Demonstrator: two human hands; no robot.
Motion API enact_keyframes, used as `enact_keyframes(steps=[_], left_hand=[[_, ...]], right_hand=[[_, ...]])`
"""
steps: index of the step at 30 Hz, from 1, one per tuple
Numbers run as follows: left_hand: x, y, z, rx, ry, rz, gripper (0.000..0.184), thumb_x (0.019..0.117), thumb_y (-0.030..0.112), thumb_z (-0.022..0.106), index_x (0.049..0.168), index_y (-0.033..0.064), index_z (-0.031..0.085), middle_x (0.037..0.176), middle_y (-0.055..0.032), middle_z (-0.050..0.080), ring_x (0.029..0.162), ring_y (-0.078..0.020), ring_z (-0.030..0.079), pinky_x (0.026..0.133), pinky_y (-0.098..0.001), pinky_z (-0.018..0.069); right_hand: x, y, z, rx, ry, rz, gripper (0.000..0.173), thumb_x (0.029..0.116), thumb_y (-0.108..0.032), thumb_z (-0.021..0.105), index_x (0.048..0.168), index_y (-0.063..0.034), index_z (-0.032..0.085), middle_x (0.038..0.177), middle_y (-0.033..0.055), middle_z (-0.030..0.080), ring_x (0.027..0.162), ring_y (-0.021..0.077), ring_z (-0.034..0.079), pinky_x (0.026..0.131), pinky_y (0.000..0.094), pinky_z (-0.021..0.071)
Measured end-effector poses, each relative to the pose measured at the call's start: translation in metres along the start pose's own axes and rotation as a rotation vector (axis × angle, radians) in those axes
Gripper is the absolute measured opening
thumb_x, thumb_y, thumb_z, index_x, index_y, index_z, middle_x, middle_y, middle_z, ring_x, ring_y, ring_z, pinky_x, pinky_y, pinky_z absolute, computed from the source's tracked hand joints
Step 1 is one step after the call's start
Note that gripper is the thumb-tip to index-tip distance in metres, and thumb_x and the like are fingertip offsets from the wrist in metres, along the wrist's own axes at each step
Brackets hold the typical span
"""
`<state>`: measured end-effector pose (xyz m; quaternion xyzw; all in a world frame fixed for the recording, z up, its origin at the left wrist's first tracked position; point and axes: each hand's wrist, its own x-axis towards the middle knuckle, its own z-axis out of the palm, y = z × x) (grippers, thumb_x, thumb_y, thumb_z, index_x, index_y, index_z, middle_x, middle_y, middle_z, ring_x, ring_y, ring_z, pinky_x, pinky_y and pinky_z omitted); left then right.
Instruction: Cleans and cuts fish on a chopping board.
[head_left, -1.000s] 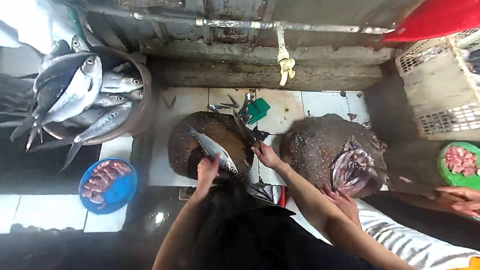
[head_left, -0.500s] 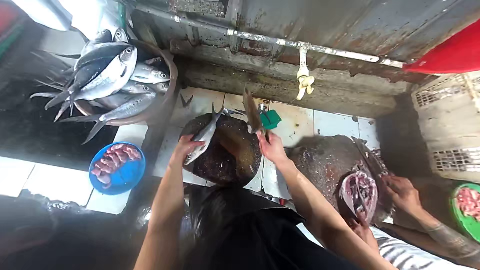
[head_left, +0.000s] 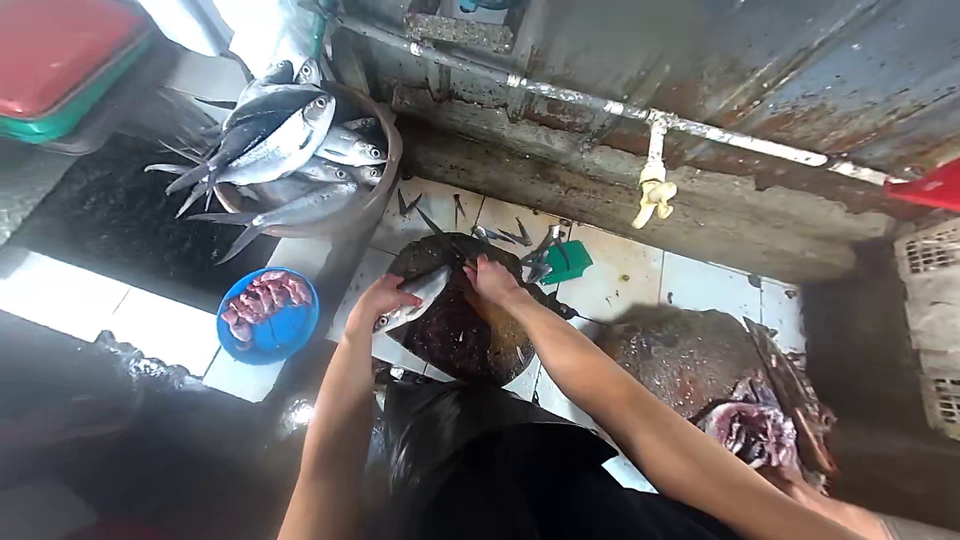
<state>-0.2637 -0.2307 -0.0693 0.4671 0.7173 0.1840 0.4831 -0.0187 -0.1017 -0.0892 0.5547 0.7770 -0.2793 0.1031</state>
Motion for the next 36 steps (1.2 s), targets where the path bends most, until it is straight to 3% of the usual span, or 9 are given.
enact_keyframes(steps=[7,11,15,18,21,24,27,31,36], left_hand=[[-0.109,-0.054,0.053,-0.612,0.441,0.110,0.063,0.0805,0.019,0.084,0.134,-0.0004,0.058,0.116,-0.0133,0.073,0.105,-0.0208,0.073,0.093,-0.0413,0.0624],[-0.132,-0.055,0.069,-0.504,0.683,0.141,0.064,0.0804,0.024,0.082,0.134,-0.0031,0.060,0.117,-0.0106,0.074,0.105,-0.0134,0.072,0.094,-0.0344,0.0606],[-0.108,-0.047,0.087,0.148,0.622,0.102,0.064,0.0865,0.045,0.079,0.144,0.0221,0.062,0.134,-0.0137,0.065,0.117,-0.0284,0.066,0.098,-0.0526,0.0558],[-0.076,-0.047,0.111,0.384,0.403,0.140,0.058,0.0963,0.052,0.065,0.151,0.0343,0.053,0.146,-0.0167,0.054,0.133,-0.0373,0.054,0.106,-0.0595,0.0468],[-0.065,-0.051,0.116,0.263,0.287,0.239,0.058,0.0936,0.046,0.071,0.148,0.0323,0.056,0.147,-0.0137,0.052,0.140,-0.0365,0.044,0.114,-0.0608,0.0379],[-0.070,-0.066,0.104,-0.041,0.286,0.322,0.050,0.0927,0.034,0.072,0.141,0.0236,0.064,0.139,-0.0110,0.059,0.134,-0.0292,0.049,0.115,-0.0542,0.0374],[-0.073,-0.073,0.092,-0.108,0.451,0.165,0.032,0.1002,0.025,0.064,0.130,0.0145,0.070,0.132,-0.0136,0.065,0.131,-0.0318,0.054,0.114,-0.0554,0.0395],[-0.077,-0.060,0.074,-0.015,0.476,-0.127,0.042,0.1056,0.036,0.056,0.130,0.0031,0.064,0.112,-0.0225,0.072,0.108,-0.0383,0.069,0.097,-0.0612,0.0527],[-0.083,-0.059,0.058,-0.017,0.425,-0.186,0.040,0.1055,0.039,0.056,0.115,0.0021,0.068,0.098,-0.0200,0.072,0.096,-0.0364,0.071,0.089,-0.0606,0.0552]], right_hand=[[-0.053,-0.025,-0.019,0.044,-0.155,-0.032,0.060,0.1048,-0.057,0.046,0.121,-0.0015,0.063,0.112,0.0238,0.069,0.106,0.0413,0.069,0.087,0.0629,0.0565],[-0.068,0.013,0.020,0.247,-0.392,-0.150,0.062,0.1051,-0.059,0.045,0.123,-0.0030,0.063,0.099,0.0192,0.068,0.085,0.0322,0.069,0.080,0.0538,0.0572],[-0.075,0.067,0.042,0.552,-0.328,0.063,0.061,0.1056,-0.059,0.043,0.118,-0.0031,0.064,0.077,0.0100,0.063,0.059,0.0219,0.062,0.060,0.0415,0.0576],[-0.079,0.087,0.035,0.593,-0.127,0.217,0.062,0.1064,-0.057,0.043,0.119,0.0000,0.063,0.079,0.0126,0.064,0.062,0.0240,0.065,0.063,0.0443,0.0596],[-0.089,0.092,0.021,0.517,-0.049,0.190,0.060,0.1056,-0.058,0.045,0.122,-0.0023,0.060,0.077,0.0104,0.063,0.059,0.0222,0.064,0.060,0.0421,0.0590],[-0.107,0.090,0.027,0.521,-0.047,0.116,0.059,0.1048,-0.058,0.048,0.119,-0.0020,0.060,0.075,0.0095,0.063,0.059,0.0217,0.064,0.061,0.0423,0.0590],[-0.116,0.078,0.038,0.495,-0.059,0.041,0.060,0.1046,-0.058,0.047,0.120,-0.0029,0.062,0.081,0.0104,0.066,0.066,0.0223,0.066,0.068,0.0441,0.0593],[-0.119,0.048,0.041,0.463,-0.070,-0.073,0.059,0.1069,-0.055,0.042,0.123,-0.0032,0.064,0.089,0.0132,0.068,0.076,0.0243,0.068,0.078,0.0459,0.0585],[-0.133,0.003,0.006,0.585,0.149,-0.369,0.046,0.1080,-0.045,0.048,0.115,-0.0023,0.064,0.069,0.0062,0.062,0.057,0.0186,0.063,0.060,0.0407,0.0588]])
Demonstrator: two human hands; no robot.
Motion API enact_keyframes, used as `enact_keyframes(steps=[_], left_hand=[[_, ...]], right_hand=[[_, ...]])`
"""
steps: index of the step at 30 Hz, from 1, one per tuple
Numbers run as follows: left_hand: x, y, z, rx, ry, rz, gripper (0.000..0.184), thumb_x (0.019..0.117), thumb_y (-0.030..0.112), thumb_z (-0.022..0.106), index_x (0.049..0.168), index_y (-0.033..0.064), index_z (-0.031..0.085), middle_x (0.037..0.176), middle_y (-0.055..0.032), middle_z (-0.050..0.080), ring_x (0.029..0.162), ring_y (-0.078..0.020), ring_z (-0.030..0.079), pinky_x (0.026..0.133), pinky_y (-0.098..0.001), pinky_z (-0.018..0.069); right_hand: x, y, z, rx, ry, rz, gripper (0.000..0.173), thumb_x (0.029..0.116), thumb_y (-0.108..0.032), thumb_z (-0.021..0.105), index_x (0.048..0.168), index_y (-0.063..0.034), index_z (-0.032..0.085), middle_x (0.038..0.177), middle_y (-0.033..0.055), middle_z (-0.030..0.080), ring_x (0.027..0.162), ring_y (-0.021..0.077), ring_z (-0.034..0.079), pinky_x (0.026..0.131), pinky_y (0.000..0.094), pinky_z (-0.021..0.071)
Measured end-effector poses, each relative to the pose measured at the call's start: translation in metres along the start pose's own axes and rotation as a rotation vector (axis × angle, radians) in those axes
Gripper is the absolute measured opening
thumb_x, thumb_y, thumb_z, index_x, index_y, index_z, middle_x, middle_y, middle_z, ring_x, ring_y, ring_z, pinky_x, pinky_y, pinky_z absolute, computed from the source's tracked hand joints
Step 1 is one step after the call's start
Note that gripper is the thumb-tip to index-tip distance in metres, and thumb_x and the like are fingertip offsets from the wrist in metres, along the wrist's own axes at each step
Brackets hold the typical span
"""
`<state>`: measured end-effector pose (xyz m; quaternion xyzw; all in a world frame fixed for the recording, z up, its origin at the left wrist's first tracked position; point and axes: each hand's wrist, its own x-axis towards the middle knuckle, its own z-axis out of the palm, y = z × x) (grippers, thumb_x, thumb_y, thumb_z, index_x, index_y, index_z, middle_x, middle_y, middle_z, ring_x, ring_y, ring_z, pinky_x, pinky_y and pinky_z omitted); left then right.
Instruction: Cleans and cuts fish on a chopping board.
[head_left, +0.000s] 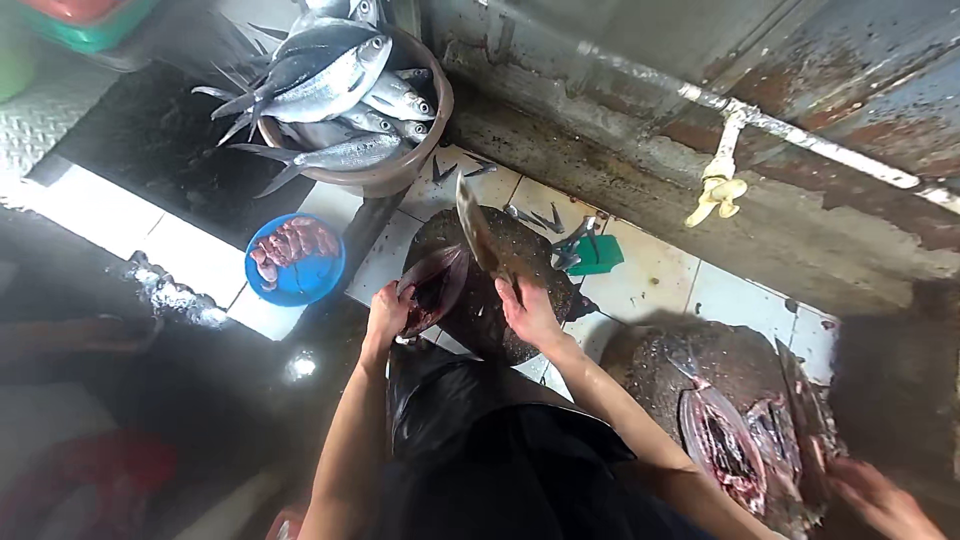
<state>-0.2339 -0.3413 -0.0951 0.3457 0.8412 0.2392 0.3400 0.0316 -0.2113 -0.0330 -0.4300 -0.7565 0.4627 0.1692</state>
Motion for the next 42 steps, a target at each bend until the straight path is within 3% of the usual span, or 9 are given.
enact_keyframes(steps=[6,8,10,13,19,24,28,34,42], left_hand=[[-0.022,0.014,-0.012,0.017,0.017,-0.059,0.034,0.1023,0.036,0.062,0.107,0.0024,0.069,0.094,-0.0235,0.070,0.088,-0.0434,0.069,0.077,-0.0669,0.0536],[-0.027,0.020,-0.013,0.037,0.015,-0.067,0.032,0.1015,0.034,0.063,0.109,0.0034,0.069,0.096,-0.0234,0.071,0.090,-0.0438,0.069,0.078,-0.0674,0.0538],[-0.034,0.023,-0.009,0.029,-0.006,-0.087,0.035,0.1027,0.036,0.062,0.118,0.0043,0.068,0.102,-0.0244,0.071,0.096,-0.0443,0.070,0.083,-0.0680,0.0538],[-0.025,0.007,0.001,0.058,0.000,-0.090,0.038,0.1029,0.039,0.061,0.120,0.0063,0.068,0.102,-0.0226,0.072,0.096,-0.0429,0.070,0.084,-0.0675,0.0543],[-0.022,-0.013,0.015,-0.006,0.035,-0.099,0.037,0.1043,0.039,0.058,0.116,0.0048,0.067,0.098,-0.0219,0.072,0.093,-0.0411,0.071,0.083,-0.0663,0.0548],[-0.023,-0.015,0.016,-0.010,0.061,-0.078,0.038,0.1047,0.039,0.057,0.116,0.0043,0.067,0.099,-0.0229,0.071,0.095,-0.0418,0.071,0.084,-0.0665,0.0542],[-0.032,-0.008,0.014,0.009,0.056,-0.087,0.036,0.1046,0.039,0.058,0.119,0.0068,0.067,0.097,-0.0223,0.072,0.092,-0.0425,0.071,0.080,-0.0665,0.0551],[-0.042,-0.009,-0.002,0.054,0.161,-0.072,0.035,0.1039,0.038,0.058,0.119,0.0083,0.067,0.096,-0.0197,0.073,0.091,-0.0404,0.072,0.081,-0.0663,0.0559],[-0.047,0.011,0.053,-0.785,0.194,-0.187,0.037,0.1008,0.028,0.067,0.129,0.0037,0.060,0.102,-0.0142,0.073,0.082,-0.0240,0.073,0.074,-0.0448,0.0640]], right_hand=[[0.006,-0.051,0.007,0.323,0.152,-0.483,0.045,0.1105,-0.045,0.039,0.121,-0.0024,0.050,0.064,-0.0009,0.056,0.049,0.0128,0.058,0.046,0.0347,0.0557],[0.013,-0.009,0.045,-0.075,0.047,-0.295,0.048,0.1073,-0.040,0.041,0.123,0.0033,0.053,0.066,0.0072,0.060,0.056,0.0203,0.063,0.054,0.0406,0.0570],[0.024,0.009,0.070,-0.480,-0.311,0.053,0.052,0.1072,-0.047,0.043,0.133,-0.0029,0.053,0.095,0.0179,0.072,0.090,0.0356,0.073,0.081,0.0568,0.0593],[0.044,-0.005,0.078,-0.585,-0.489,0.193,0.051,0.1066,-0.050,0.044,0.127,-0.0064,0.058,0.107,0.0193,0.071,0.103,0.0382,0.071,0.085,0.0600,0.0572],[0.039,-0.040,0.033,-0.403,-0.310,0.087,0.056,0.1052,-0.059,0.045,0.113,-0.0068,0.064,0.088,0.0159,0.069,0.081,0.0318,0.071,0.073,0.0543,0.0590],[0.003,-0.008,0.020,-0.064,0.011,-0.309,0.049,0.1076,-0.045,0.043,0.128,-0.0016,0.053,0.062,0.0017,0.058,0.049,0.0140,0.060,0.047,0.0372,0.0567],[-0.006,0.042,0.044,-0.562,-0.403,0.150,0.061,0.1077,-0.054,0.038,0.131,-0.0008,0.056,0.103,0.0202,0.072,0.101,0.0369,0.072,0.089,0.0564,0.0575],[-0.001,0.036,0.048,-0.598,-0.472,0.233,0.061,0.1062,-0.057,0.038,0.126,-0.0040,0.059,0.107,0.0192,0.071,0.104,0.0363,0.071,0.088,0.0564,0.0577],[0.005,0.049,0.034,-0.361,-0.294,0.358,0.064,0.1062,-0.058,0.042,0.123,-0.0017,0.066,0.111,0.0216,0.071,0.109,0.0356,0.069,0.097,0.0563,0.0536]])
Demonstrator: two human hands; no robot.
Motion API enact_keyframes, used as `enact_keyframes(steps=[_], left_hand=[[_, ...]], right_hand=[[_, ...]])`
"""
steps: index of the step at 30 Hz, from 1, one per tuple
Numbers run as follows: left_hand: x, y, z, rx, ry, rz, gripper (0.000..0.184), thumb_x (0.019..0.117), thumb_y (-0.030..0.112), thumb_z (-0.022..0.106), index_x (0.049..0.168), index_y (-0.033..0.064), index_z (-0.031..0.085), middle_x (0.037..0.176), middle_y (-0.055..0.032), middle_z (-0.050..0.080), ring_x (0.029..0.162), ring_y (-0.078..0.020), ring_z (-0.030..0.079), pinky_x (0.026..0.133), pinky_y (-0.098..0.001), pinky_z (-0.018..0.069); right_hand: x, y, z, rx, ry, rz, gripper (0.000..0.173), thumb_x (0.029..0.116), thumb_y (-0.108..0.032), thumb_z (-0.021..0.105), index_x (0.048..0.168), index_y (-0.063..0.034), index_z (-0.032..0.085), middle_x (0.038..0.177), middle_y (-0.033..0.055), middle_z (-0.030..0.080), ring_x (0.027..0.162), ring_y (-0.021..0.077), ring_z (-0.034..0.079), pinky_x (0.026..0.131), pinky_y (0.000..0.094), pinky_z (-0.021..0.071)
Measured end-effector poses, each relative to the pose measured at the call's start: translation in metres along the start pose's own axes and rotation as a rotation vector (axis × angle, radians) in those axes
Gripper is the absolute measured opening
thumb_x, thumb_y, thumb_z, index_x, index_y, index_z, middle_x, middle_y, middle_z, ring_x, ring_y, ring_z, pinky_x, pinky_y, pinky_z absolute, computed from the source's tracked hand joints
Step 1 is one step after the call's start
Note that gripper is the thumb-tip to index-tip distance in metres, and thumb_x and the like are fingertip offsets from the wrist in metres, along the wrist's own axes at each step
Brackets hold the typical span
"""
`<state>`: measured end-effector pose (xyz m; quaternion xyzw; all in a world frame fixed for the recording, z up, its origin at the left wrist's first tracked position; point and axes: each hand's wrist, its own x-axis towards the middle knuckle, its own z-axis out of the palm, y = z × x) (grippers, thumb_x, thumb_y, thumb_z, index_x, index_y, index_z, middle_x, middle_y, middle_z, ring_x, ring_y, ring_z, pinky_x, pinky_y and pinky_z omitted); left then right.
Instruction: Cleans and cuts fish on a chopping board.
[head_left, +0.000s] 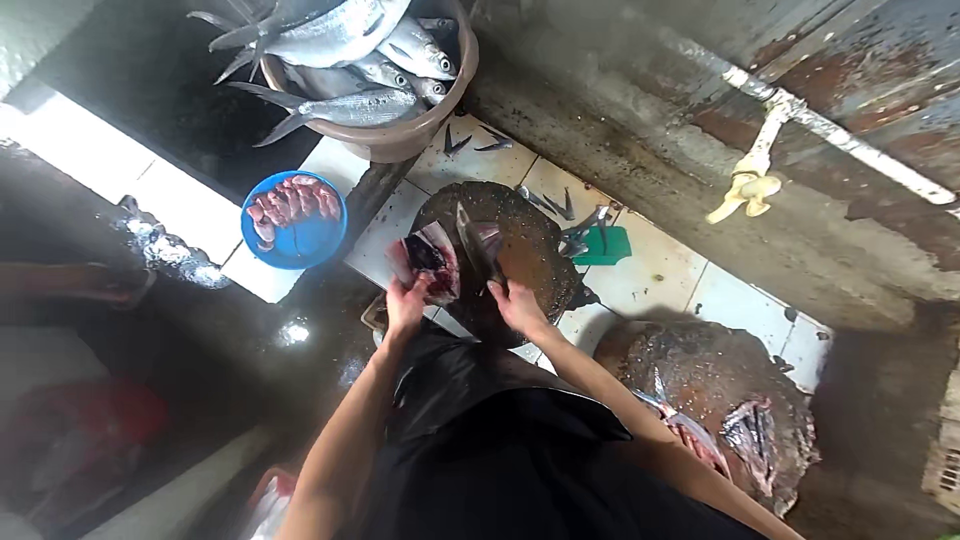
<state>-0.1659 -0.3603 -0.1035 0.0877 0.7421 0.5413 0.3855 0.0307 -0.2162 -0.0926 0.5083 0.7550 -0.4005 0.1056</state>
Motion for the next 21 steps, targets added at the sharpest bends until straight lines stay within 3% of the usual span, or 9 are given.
enact_keyframes(steps=[3,6,9,12,14,16,17,19,21], left_hand=[[0.016,-0.010,0.007,0.250,-0.036,-0.076,0.039,0.0951,0.036,0.073,0.115,0.0032,0.067,0.089,-0.0126,0.073,0.071,-0.0239,0.072,0.069,-0.0456,0.0624],[0.012,0.003,0.005,0.279,0.007,-0.039,0.040,0.0985,0.042,0.066,0.116,0.0061,0.066,0.080,-0.0105,0.070,0.062,-0.0216,0.067,0.062,-0.0438,0.0596],[0.005,0.009,0.000,0.203,0.010,-0.017,0.034,0.0990,0.041,0.065,0.110,0.0088,0.067,0.074,-0.0091,0.069,0.056,-0.0213,0.065,0.057,-0.0435,0.0581],[0.003,0.004,-0.003,0.199,-0.049,-0.021,0.031,0.0995,0.039,0.064,0.110,0.0103,0.070,0.080,-0.0095,0.073,0.061,-0.0224,0.070,0.061,-0.0454,0.0616],[0.010,-0.004,-0.004,0.220,-0.046,-0.023,0.030,0.1007,0.036,0.063,0.107,0.0078,0.070,0.081,-0.0097,0.074,0.065,-0.0225,0.073,0.064,-0.0463,0.0638],[0.007,-0.007,-0.003,0.215,-0.053,-0.064,0.030,0.1021,0.034,0.062,0.110,0.0065,0.068,0.082,-0.0089,0.074,0.065,-0.0210,0.074,0.065,-0.0433,0.0654],[0.002,-0.005,-0.003,0.205,-0.057,-0.088,0.030,0.1027,0.035,0.061,0.112,0.0065,0.067,0.083,-0.0093,0.074,0.065,-0.0210,0.073,0.065,-0.0423,0.0650],[0.007,-0.010,-0.004,0.226,-0.038,-0.097,0.031,0.1018,0.035,0.062,0.113,0.0062,0.068,0.084,-0.0100,0.075,0.068,-0.0217,0.074,0.068,-0.0440,0.0647],[0.009,-0.026,-0.005,0.272,-0.037,-0.090,0.033,0.0994,0.038,0.065,0.113,0.0078,0.069,0.085,-0.0090,0.076,0.070,-0.0215,0.074,0.070,-0.0469,0.0646]], right_hand=[[-0.003,-0.025,-0.022,0.047,0.051,0.002,0.063,0.1071,-0.059,0.038,0.116,-0.0028,0.065,0.094,0.0182,0.069,0.088,0.0324,0.071,0.082,0.0531,0.0579],[-0.025,-0.054,-0.047,0.222,0.196,-0.200,0.052,0.1076,-0.054,0.043,0.110,-0.0063,0.062,0.069,0.0097,0.062,0.058,0.0238,0.065,0.060,0.0460,0.0586],[-0.043,-0.084,-0.061,0.438,0.353,-0.557,0.041,0.1096,-0.042,0.045,0.129,-0.0071,0.055,0.061,0.0017,0.058,0.045,0.0159,0.059,0.043,0.0376,0.0555],[-0.039,-0.087,-0.034,0.412,0.410,-0.670,0.043,0.1099,-0.038,0.039,0.130,-0.0018,0.050,0.064,0.0019,0.059,0.048,0.0154,0.060,0.043,0.0373,0.0561],[-0.025,-0.069,0.009,0.123,0.296,-0.453,0.050,0.1087,-0.041,0.041,0.134,0.0008,0.051,0.073,0.0111,0.065,0.062,0.0251,0.068,0.058,0.0460,0.0598],[-0.009,-0.062,0.034,-0.147,0.000,-0.170,0.055,0.1082,-0.051,0.040,0.132,-0.0038,0.054,0.095,0.0185,0.071,0.089,0.0360,0.073,0.078,0.0563,0.0600],[-0.006,-0.066,0.033,-0.206,-0.072,-0.111,0.056,0.1078,-0.053,0.040,0.130,-0.0048,0.056,0.100,0.0189,0.071,0.095,0.0370,0.073,0.080,0.0574,0.0594],[-0.011,-0.088,0.013,-0.209,-0.095,-0.102,0.057,0.1078,-0.054,0.040,0.127,-0.0040,0.059,0.101,0.0199,0.071,0.097,0.0375,0.072,0.082,0.0577,0.0585],[-0.033,-0.100,-0.004,-0.129,0.020,-0.170,0.056,0.1076,-0.054,0.042,0.122,-0.0040,0.060,0.092,0.0197,0.070,0.086,0.0370,0.072,0.073,0.0576,0.0591]])
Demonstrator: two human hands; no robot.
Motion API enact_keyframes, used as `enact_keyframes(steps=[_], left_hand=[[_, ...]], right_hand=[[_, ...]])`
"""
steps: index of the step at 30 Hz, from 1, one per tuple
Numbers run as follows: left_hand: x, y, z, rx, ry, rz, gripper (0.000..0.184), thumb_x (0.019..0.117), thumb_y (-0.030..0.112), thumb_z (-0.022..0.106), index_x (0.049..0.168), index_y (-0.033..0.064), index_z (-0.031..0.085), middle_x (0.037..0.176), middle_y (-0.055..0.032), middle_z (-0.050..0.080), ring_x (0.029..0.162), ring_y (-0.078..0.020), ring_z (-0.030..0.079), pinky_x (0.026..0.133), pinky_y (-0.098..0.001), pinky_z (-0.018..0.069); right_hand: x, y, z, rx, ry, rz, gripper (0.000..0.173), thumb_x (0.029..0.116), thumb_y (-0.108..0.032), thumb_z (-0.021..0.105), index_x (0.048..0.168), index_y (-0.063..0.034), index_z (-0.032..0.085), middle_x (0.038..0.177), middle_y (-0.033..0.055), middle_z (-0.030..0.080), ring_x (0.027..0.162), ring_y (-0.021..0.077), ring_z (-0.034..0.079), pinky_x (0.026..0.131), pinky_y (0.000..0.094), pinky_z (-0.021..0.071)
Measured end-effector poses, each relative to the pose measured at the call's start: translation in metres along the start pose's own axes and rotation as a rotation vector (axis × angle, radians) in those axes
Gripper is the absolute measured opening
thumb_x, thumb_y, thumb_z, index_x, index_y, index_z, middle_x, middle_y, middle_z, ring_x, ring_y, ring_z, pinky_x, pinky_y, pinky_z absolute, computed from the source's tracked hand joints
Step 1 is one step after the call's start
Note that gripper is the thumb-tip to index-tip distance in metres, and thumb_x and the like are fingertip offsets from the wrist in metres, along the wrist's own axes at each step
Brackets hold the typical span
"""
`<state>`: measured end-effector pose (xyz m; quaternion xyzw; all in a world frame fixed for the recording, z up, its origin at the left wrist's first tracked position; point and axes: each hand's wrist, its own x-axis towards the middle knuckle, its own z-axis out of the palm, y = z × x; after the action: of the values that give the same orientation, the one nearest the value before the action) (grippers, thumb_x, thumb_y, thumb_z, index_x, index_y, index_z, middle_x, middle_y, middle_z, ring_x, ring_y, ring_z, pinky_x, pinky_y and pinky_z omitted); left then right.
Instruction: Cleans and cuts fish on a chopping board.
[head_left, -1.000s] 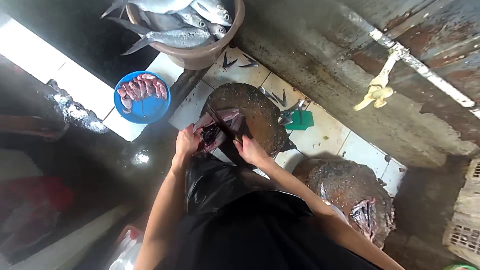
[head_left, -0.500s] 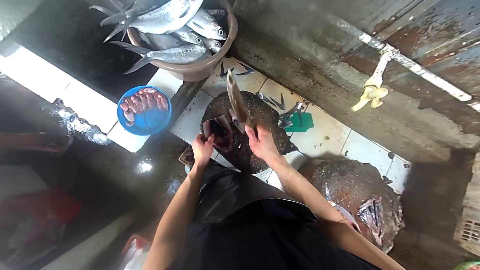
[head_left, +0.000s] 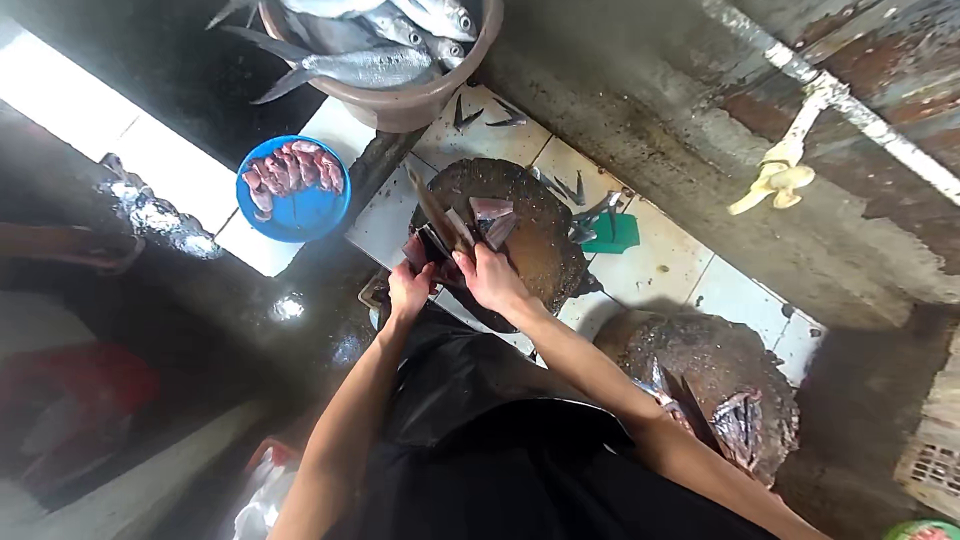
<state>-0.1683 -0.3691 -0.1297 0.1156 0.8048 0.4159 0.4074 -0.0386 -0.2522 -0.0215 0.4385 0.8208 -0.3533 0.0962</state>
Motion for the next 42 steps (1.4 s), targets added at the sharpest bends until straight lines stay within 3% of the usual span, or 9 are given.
enact_keyframes(steps=[5,10,17,20,24,30,35,39,42], left_hand=[[0.000,-0.006,-0.001,0.000,-0.008,0.047,0.034,0.0980,0.040,0.066,0.110,0.0088,0.069,0.083,-0.0077,0.076,0.068,-0.0208,0.074,0.067,-0.0465,0.0647],[-0.025,0.013,-0.005,-0.049,-0.041,0.020,0.030,0.1004,0.032,0.064,0.116,0.0060,0.067,0.086,-0.0121,0.074,0.067,-0.0228,0.073,0.066,-0.0447,0.0641],[-0.039,0.008,-0.009,-0.171,-0.062,0.012,0.033,0.0989,0.035,0.067,0.117,0.0080,0.067,0.086,-0.0113,0.075,0.066,-0.0228,0.073,0.066,-0.0446,0.0639],[-0.041,0.005,-0.010,-0.161,-0.059,0.017,0.032,0.0989,0.035,0.068,0.119,0.0101,0.066,0.087,-0.0116,0.075,0.065,-0.0239,0.073,0.065,-0.0459,0.0644],[-0.035,0.005,-0.001,-0.197,-0.034,0.019,0.030,0.1001,0.030,0.066,0.117,0.0053,0.067,0.087,-0.0129,0.075,0.068,-0.0238,0.074,0.068,-0.0451,0.0647],[-0.037,-0.004,-0.002,-0.235,-0.025,0.046,0.030,0.0989,0.031,0.068,0.115,0.0054,0.067,0.088,-0.0111,0.076,0.070,-0.0234,0.075,0.068,-0.0451,0.0651],[-0.040,-0.009,0.002,-0.250,0.013,0.043,0.027,0.0971,0.025,0.071,0.115,0.0054,0.067,0.086,-0.0109,0.075,0.066,-0.0232,0.074,0.064,-0.0432,0.0661],[-0.038,-0.015,0.000,-0.258,0.008,0.076,0.032,0.0989,0.026,0.069,0.122,0.0047,0.065,0.092,-0.0116,0.076,0.073,-0.0235,0.076,0.070,-0.0448,0.0666],[-0.039,-0.012,-0.003,-0.259,0.011,0.080,0.032,0.0989,0.028,0.069,0.121,0.0054,0.065,0.092,-0.0110,0.076,0.072,-0.0235,0.076,0.070,-0.0457,0.0664]], right_hand=[[-0.006,-0.003,0.001,0.122,0.358,-0.266,0.043,0.1078,-0.046,0.048,0.126,-0.0071,0.055,0.070,0.0075,0.062,0.056,0.0217,0.064,0.050,0.0434,0.0557],[0.034,0.013,0.037,-0.086,-0.019,0.030,0.057,0.1073,-0.055,0.041,0.124,-0.0044,0.061,0.102,0.0206,0.071,0.095,0.0387,0.072,0.078,0.0598,0.0588],[-0.023,0.000,-0.008,0.198,0.439,-0.331,0.042,0.1079,-0.044,0.048,0.125,-0.0068,0.058,0.068,0.0059,0.061,0.051,0.0175,0.060,0.046,0.0396,0.0525],[-0.009,0.030,0.030,0.061,0.302,-0.226,0.049,0.1075,-0.043,0.047,0.133,-0.0013,0.054,0.075,0.0117,0.067,0.063,0.0264,0.069,0.057,0.0480,0.0592],[0.000,0.029,0.030,-0.111,-0.034,0.025,0.055,0.1067,-0.055,0.043,0.117,-0.0050,0.063,0.094,0.0175,0.070,0.091,0.0352,0.072,0.078,0.0565,0.0587],[-0.039,0.023,0.007,0.097,0.389,-0.327,0.043,0.1071,-0.045,0.049,0.121,-0.0056,0.060,0.067,0.0039,0.061,0.056,0.0180,0.063,0.053,0.0401,0.0559],[-0.013,0.062,0.045,-0.170,-0.065,0.064,0.060,0.1068,-0.058,0.039,0.123,-0.0043,0.060,0.098,0.0184,0.071,0.096,0.0362,0.072,0.084,0.0563,0.0586],[-0.041,0.046,0.018,-0.012,0.228,-0.101,0.055,0.1068,-0.054,0.045,0.113,-0.0030,0.065,0.080,0.0139,0.068,0.076,0.0302,0.071,0.071,0.0518,0.0596],[-0.054,0.068,0.030,-0.002,0.313,-0.188,0.055,0.1071,-0.048,0.044,0.129,0.0002,0.059,0.077,0.0107,0.069,0.071,0.0254,0.071,0.068,0.0464,0.0609]])
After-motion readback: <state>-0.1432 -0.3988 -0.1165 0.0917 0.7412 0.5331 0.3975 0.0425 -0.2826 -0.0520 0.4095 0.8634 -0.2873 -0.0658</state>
